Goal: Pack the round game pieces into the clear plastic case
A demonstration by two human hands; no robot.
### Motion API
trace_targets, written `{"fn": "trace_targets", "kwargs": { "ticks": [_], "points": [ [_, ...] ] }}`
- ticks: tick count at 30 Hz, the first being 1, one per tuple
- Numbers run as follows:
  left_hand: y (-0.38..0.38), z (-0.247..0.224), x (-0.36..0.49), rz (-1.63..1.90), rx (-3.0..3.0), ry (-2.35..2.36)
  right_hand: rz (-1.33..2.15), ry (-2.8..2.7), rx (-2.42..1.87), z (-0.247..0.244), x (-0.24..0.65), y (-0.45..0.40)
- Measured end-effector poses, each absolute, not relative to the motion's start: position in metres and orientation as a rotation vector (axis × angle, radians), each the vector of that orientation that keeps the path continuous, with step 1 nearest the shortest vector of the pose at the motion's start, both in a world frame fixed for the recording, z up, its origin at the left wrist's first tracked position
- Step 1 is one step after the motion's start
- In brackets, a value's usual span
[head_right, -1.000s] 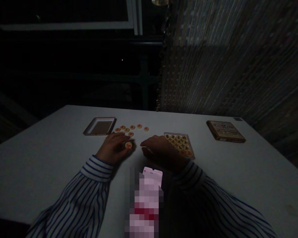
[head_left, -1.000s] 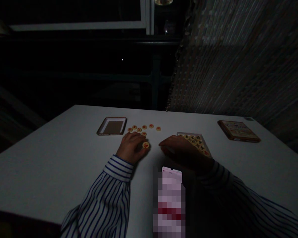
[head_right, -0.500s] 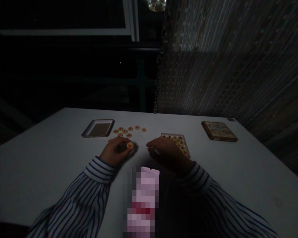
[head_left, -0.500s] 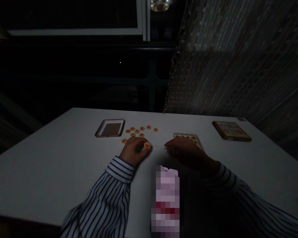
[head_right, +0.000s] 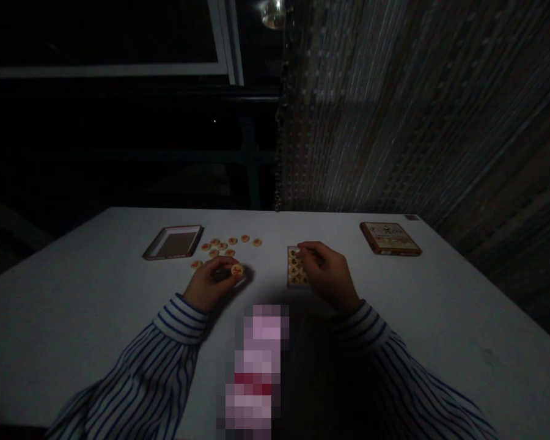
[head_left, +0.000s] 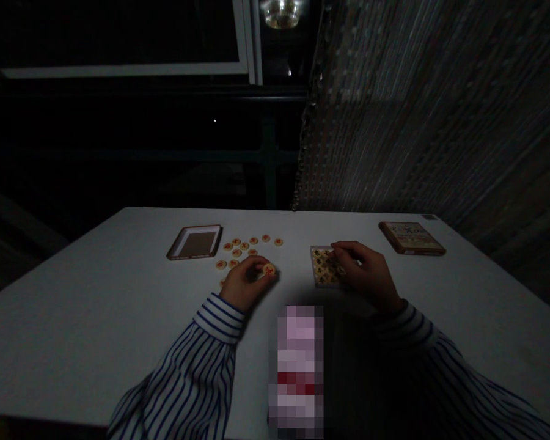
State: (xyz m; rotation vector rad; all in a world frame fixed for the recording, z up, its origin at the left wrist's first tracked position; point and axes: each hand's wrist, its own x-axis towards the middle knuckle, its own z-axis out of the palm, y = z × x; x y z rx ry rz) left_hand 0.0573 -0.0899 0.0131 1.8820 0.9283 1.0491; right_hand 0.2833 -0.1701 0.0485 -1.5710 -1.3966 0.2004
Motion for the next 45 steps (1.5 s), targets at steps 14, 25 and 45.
{"fn": "trace_targets", "kwargs": {
  "ticks": [14,25,45],
  "points": [
    [-0.101,0.024,0.081,0.979,1.700,0.933,0.174,-1.382,-1.513,0.038,0.289,-0.173],
    [-0.092,0.036,0.116,0.971,1.494,0.825,0.180,-1.361,-1.497,0.035,0.290,-0.173],
    [-0.101,0.017,0.122,0.940,1.275,0.794,0.137,-1.512,-1.539,0.032,0.291,-0.172]
  ]
}}
